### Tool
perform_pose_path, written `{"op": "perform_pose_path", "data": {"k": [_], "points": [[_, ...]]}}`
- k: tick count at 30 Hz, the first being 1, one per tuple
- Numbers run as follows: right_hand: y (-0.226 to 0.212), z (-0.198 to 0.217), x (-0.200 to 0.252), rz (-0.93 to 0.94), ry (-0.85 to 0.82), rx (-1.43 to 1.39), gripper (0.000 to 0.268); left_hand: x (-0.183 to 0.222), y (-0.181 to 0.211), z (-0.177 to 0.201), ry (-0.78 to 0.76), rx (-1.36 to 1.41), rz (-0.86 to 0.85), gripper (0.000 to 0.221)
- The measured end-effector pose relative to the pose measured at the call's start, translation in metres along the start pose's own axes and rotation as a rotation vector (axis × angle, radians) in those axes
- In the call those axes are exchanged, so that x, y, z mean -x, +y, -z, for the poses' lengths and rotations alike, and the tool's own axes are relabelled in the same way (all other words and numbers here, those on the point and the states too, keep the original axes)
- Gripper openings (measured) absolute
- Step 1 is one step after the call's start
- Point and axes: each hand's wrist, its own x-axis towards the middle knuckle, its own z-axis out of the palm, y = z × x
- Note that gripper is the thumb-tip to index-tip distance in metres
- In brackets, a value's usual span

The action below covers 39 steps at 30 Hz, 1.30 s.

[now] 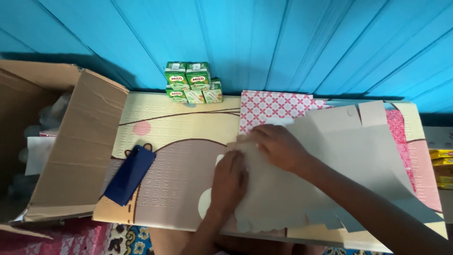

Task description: The person sits on the floor at a low table and folds a flat die-cut cardboard blank into an open box, pressing the creases and tucking the side flaps. They align a decorative pink printed sheet with the box and fold its edges over the box walls, then lift and reposition the box to continue folding the flaps.

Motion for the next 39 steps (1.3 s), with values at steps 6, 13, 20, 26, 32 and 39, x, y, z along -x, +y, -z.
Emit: {"op": "perform_pose_path", "data": {"k": [6,13,20,26,32,39], "points": [[-0.009,-0.021,-0.011,0.075,0.193,-0.018,0.038,0.001,0.002,-0.004,-0.005,-0.008,-0.079,0.051],[-0.010,-0.027,-0.012,0.055,0.142,0.024,0.009,-0.004,0.005,0.000,-0.067,-0.033,-0.074,0.061],[-0.007,-0.026,-0.015,0.120,0.165,-0.004,0.007,-0.005,0.004,0.003,-0.064,-0.020,-0.093,0.061],[-0.006,-0.024,-0.010,0.052,0.143,-0.068,0.005,-0.007,0.005,0.003,-0.096,-0.083,-0.113,0.060],[0.001,-0.007,-0.007,0.008,0.029,-0.040,0.016,-0.004,0.006,0.001,-0.076,-0.192,-0.184,0.059],[0.012,-0.018,0.005,-0.047,0.000,0.062,0.016,-0.007,0.004,-0.002,-0.113,-0.167,-0.254,0.060]]}}
